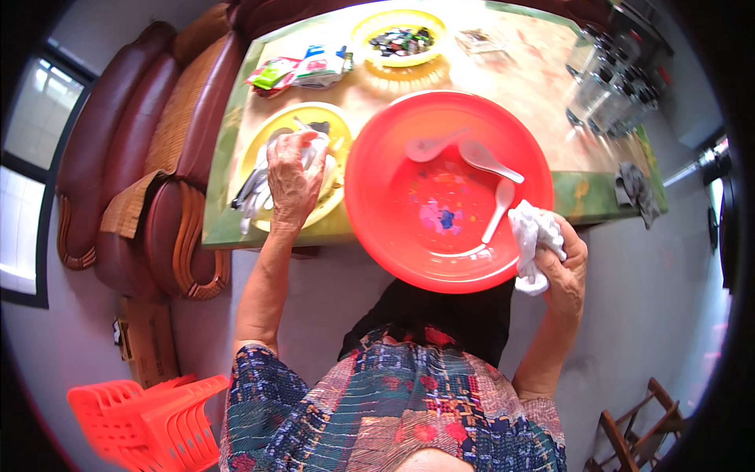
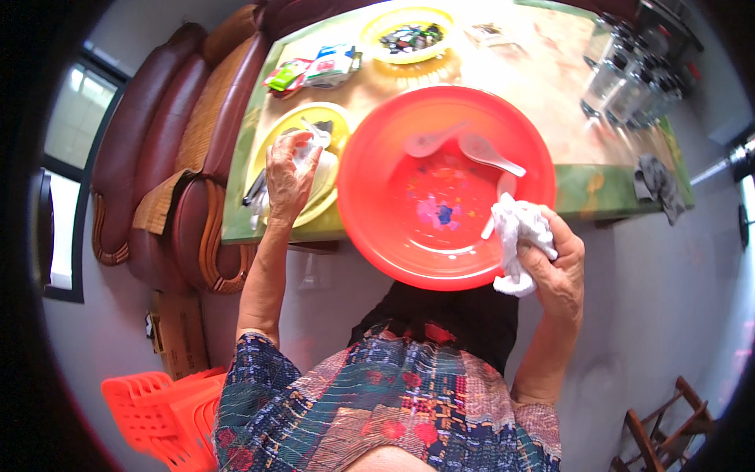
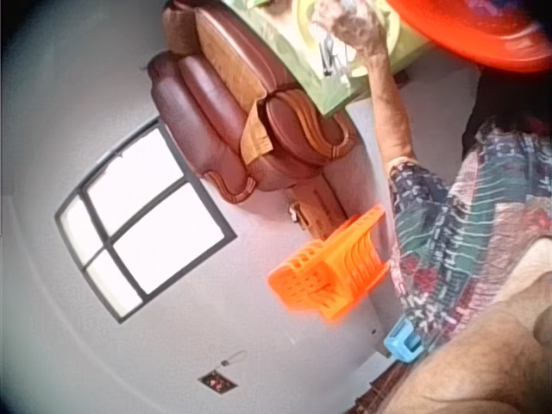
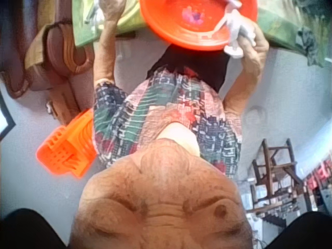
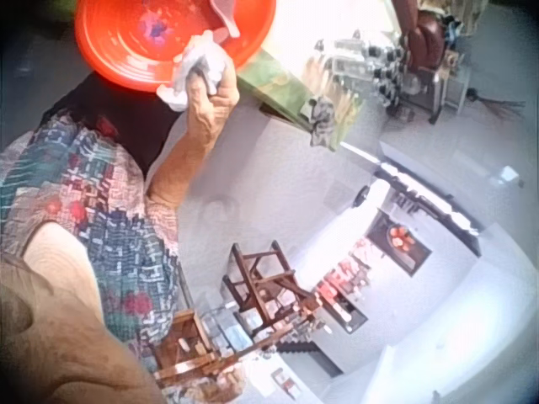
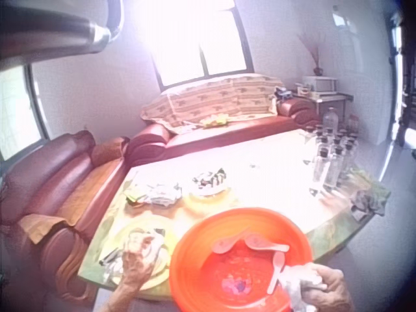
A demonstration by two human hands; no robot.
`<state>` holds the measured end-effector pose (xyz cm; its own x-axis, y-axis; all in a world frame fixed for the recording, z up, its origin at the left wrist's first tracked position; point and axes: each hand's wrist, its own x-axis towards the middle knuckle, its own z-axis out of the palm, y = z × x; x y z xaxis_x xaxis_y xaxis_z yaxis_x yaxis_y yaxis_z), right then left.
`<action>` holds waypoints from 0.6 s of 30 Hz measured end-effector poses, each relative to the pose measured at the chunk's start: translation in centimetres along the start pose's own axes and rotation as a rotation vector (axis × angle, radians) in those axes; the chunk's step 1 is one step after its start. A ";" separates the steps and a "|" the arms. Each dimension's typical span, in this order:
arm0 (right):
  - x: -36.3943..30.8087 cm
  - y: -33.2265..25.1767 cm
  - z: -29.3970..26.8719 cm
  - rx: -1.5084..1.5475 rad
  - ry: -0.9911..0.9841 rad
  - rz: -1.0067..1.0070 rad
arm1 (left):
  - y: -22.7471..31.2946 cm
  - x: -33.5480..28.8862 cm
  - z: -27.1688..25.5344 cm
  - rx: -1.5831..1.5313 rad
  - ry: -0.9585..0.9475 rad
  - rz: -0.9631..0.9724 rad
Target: The person dries white plastic spoons one by one using a white cloth. They pick each spoon from a red basin, wipe it thoroughly, and place it into a yellow basket on the table. The process is repeated for multiple spoons throughout the clip.
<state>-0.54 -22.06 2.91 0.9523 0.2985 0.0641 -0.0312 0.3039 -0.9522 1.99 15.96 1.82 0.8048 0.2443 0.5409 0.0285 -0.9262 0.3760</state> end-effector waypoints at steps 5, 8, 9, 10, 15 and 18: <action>-0.9 -0.2 -2.2 0.051 0.103 -0.103 | 7.7 -0.3 3.2 -0.209 -0.328 0.371; -1.4 -0.6 -2.9 0.106 0.099 -0.132 | 11.2 -1.5 6.1 -0.177 -0.529 0.521; -1.5 -0.4 -3.0 0.111 0.113 -0.138 | 12.3 -1.9 6.7 -0.178 -0.617 0.523; -1.7 -0.2 -3.1 0.116 0.126 -0.145 | 13.3 -2.2 7.4 -0.179 -0.706 0.526; -1.9 0.4 -3.6 0.101 0.185 -0.138 | 17.0 -2.8 11.1 -0.100 -0.734 0.478; -2.2 0.8 -4.1 0.115 0.194 -0.138 | 18.7 -3.0 12.0 -0.061 -0.977 0.371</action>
<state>-1.37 -26.16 0.82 0.9900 0.0713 0.1219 0.0793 0.4335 -0.8977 7.22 -5.56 -1.81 0.8862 -0.4163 -0.2034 -0.3267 -0.8728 0.3627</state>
